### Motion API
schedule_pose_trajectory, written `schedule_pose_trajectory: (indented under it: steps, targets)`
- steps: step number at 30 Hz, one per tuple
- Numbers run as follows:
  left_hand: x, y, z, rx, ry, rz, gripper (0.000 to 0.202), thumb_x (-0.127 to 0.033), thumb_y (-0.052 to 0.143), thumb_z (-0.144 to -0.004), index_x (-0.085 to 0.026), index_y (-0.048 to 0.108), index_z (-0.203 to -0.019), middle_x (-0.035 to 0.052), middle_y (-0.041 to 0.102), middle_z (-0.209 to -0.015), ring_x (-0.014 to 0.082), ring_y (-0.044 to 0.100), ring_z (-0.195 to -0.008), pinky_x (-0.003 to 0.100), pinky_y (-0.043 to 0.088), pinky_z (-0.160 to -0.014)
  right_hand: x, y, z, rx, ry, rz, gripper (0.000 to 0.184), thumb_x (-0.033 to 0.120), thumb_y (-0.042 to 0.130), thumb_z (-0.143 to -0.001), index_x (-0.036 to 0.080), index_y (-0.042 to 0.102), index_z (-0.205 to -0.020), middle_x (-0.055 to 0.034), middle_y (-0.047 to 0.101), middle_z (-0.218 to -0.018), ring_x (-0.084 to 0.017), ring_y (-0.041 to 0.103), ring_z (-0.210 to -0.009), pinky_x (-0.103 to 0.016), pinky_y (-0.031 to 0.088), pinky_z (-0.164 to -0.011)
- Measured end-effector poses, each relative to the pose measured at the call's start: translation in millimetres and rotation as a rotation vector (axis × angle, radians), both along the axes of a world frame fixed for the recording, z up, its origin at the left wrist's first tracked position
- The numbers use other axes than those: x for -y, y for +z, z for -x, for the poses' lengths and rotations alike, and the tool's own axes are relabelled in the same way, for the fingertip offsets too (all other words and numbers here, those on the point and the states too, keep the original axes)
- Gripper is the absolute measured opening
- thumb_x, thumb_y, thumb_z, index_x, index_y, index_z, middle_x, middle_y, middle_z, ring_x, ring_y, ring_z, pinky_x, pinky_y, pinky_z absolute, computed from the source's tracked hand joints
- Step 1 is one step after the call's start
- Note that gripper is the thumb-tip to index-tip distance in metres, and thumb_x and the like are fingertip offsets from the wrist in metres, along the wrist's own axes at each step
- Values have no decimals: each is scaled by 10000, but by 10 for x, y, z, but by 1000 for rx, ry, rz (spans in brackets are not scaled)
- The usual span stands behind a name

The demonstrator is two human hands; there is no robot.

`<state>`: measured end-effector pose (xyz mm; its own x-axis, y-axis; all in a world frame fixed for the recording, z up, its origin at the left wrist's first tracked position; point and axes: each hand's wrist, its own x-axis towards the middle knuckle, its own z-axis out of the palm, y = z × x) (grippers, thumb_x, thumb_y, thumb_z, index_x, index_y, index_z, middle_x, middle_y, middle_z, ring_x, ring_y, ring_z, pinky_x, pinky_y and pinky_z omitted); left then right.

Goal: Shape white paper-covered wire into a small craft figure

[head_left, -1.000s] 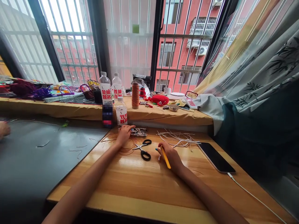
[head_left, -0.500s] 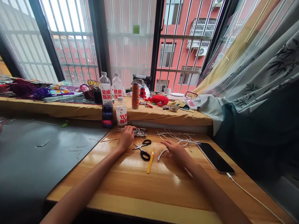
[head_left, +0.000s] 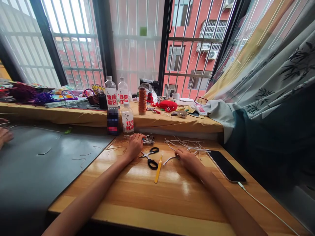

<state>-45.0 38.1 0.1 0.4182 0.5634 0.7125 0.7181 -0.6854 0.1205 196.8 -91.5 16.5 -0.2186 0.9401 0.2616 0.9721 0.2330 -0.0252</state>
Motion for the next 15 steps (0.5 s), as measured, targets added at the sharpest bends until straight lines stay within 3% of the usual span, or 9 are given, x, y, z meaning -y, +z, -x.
schedule_pose_trajectory:
  steps: [3,9,15]
  targets:
    - [7,-6,-9,-36,-17,-3,202,-105,396,-771,-160,521,-920,60,550,-914,200,433,-893,326,293,-790,-21,-22,-7,-73,4,15,177,216,366,-820,197,492,-944,-62,523,-960,-163,517,-803,-255,374,-654]
    - [32,-33,-37,-100,-44,9,210,-115,398,-766,-151,517,-935,76,537,-920,205,427,-900,332,296,-781,-65,-111,-1,-111,-12,50,114,258,400,-817,183,479,-787,-40,508,-839,-138,504,-705,-242,379,-612]
    - [73,14,-6,-101,-84,-2,237,-90,391,-753,-148,516,-946,84,536,-915,210,426,-906,354,284,-812,-62,-97,63,-104,28,-196,128,210,363,-835,172,449,-748,-51,513,-759,-152,493,-660,-266,393,-602]
